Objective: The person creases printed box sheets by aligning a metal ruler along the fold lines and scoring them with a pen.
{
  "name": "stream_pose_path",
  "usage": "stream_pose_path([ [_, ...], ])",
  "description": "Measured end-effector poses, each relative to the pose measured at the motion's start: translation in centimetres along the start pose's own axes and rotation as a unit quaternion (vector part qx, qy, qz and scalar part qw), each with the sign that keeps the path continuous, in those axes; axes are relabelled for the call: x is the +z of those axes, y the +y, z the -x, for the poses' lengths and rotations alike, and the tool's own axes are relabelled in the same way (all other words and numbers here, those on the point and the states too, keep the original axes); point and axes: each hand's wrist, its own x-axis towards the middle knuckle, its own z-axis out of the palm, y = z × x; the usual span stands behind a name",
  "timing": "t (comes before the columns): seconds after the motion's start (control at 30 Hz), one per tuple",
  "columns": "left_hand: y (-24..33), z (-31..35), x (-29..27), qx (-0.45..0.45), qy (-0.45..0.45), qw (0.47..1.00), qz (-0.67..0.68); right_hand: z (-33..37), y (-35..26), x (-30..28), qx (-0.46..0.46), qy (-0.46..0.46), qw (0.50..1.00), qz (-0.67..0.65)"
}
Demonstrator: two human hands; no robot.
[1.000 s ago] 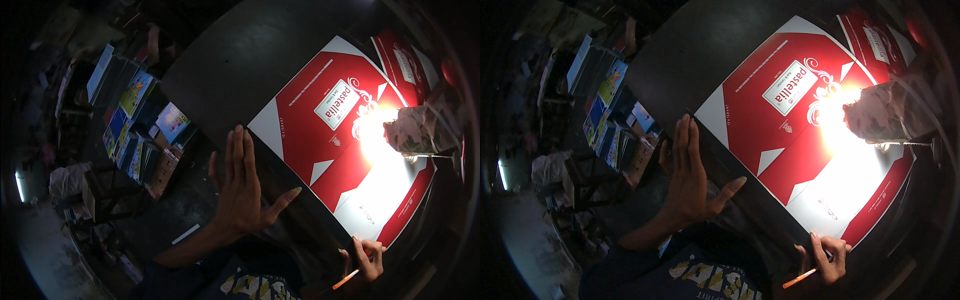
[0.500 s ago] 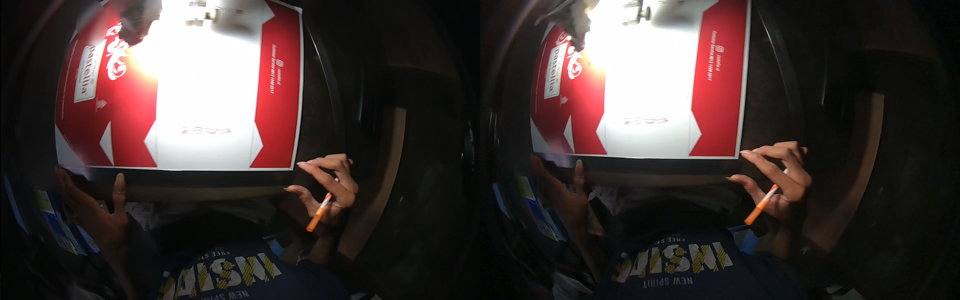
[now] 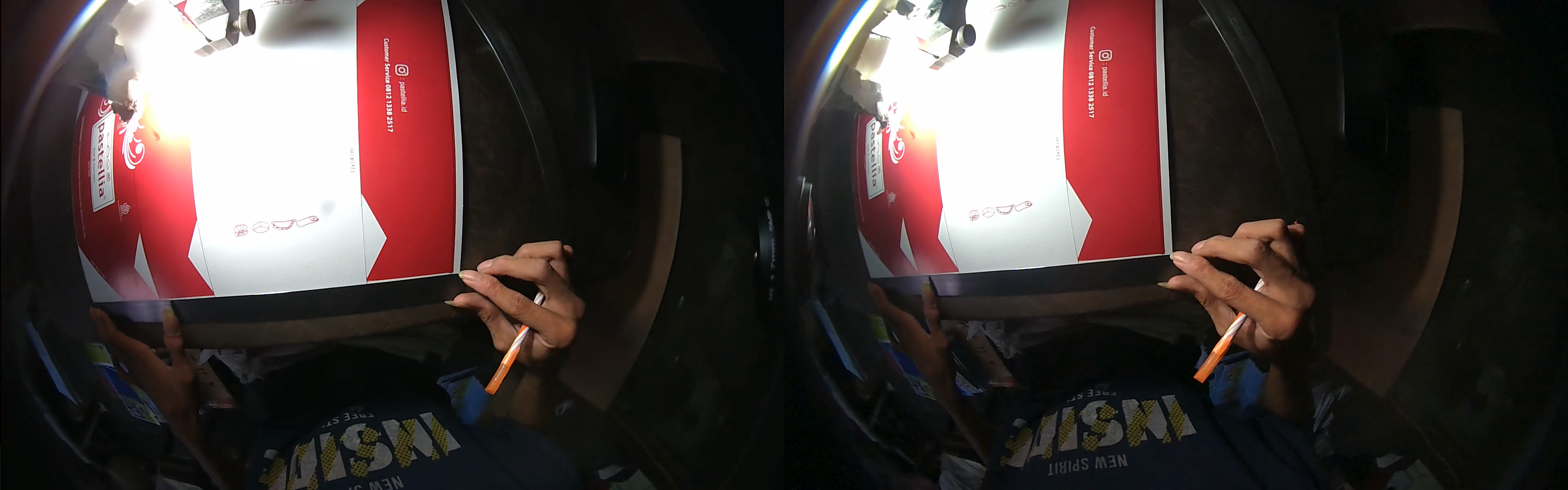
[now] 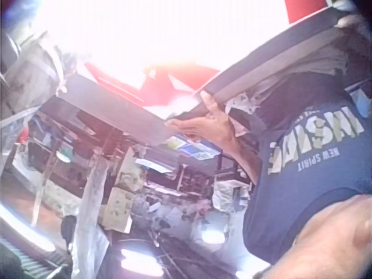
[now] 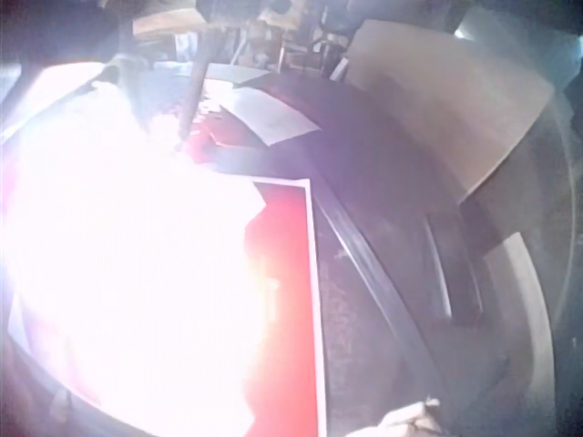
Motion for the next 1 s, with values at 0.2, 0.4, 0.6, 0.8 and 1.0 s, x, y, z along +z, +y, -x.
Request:
stream_pose_path([
  [0.2, -0.1, 0.1, -0.1, -0.002, -0.011, 1.0, -0.002, 0.1, 0.3, 0.1, -0.008, 0.001, 1.0, -0.005],
  [0.4, -0.3, -0.2, 0.0, 0.024, 0.006, 0.999, 0.03, 0.0, -0.2, 0.2, 0.022, 0.023, 0.999, -0.017],
  [0.6, 0.3, 0.3, 0.3, 0.011, -0.011, 0.998, 0.059, 0.2, -0.4, 0.0, 0.06, 0.013, 0.998, -0.013],
  [0.8, 1.2, 0.0, -0.3, -0.035, -0.027, 0.999, 0.028, 0.3, -0.5, 0.2, 0.054, 0.016, 0.998, -0.011],
  [1.0, 0.8, 0.0, 0.1, -0.018, -0.018, 0.999, 0.043, 0.5, -0.2, 0.4, 0.059, 0.029, 0.997, -0.027],
])
